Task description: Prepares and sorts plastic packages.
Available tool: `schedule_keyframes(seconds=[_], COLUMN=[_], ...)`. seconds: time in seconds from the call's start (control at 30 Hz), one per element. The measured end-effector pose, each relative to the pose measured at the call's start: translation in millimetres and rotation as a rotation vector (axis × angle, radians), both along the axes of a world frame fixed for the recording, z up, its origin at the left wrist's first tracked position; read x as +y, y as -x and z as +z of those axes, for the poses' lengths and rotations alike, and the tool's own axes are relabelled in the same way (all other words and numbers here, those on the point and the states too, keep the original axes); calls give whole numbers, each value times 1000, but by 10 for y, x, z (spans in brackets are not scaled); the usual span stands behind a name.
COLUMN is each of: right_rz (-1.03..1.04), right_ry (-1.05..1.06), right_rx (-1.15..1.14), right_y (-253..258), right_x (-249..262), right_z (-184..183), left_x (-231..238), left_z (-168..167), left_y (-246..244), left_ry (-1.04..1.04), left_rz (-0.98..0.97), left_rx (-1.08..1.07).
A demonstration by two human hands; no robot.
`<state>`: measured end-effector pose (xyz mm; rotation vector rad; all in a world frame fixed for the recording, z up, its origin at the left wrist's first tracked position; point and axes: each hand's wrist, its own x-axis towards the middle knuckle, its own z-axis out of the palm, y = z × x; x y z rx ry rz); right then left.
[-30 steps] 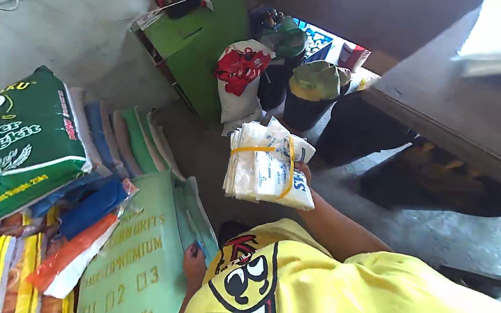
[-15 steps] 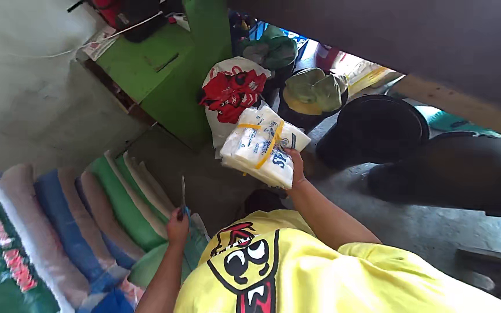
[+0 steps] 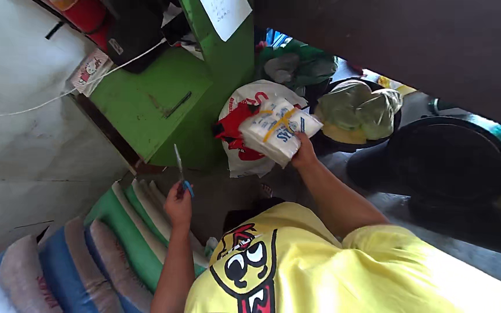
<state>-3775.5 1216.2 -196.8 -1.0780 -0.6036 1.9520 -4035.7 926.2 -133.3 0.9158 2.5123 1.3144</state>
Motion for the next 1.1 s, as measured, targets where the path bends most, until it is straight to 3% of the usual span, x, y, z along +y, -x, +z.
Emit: schedule_keyframes(seconds=[0.17,0.33,0.5,0.57,0.73,0.87,0.97,1.1], right_rz=[105,115,107,55,98,183,188,260], right_ry=[79,225,101,-39,-408,-456,-581,-595], right_rx=[-101,-609,-1085,-1241,-1290,-1258,-1332,-1345], right_y=[674,1031,1033,1050,1224,1295,1320,1444], right_x=[808,1136,1120,1073,841,796,738,610], right_z=[-381,-458,-194,-88,7,-74,-177,-173], left_x=[633,1170,1576,1671,1769,1802,1978,2487], left_z=[349,537,603,622,784,906,715,228], left_y=[858,1741,2317,2420,2351,1916,1451,762], left_ry=[12,162,611,761,960,646,462,440], left_rz=[42,-35,-116,-170,-223,-382,-694,-951], left_rx=[133,271,298,282,349,418,282,126])
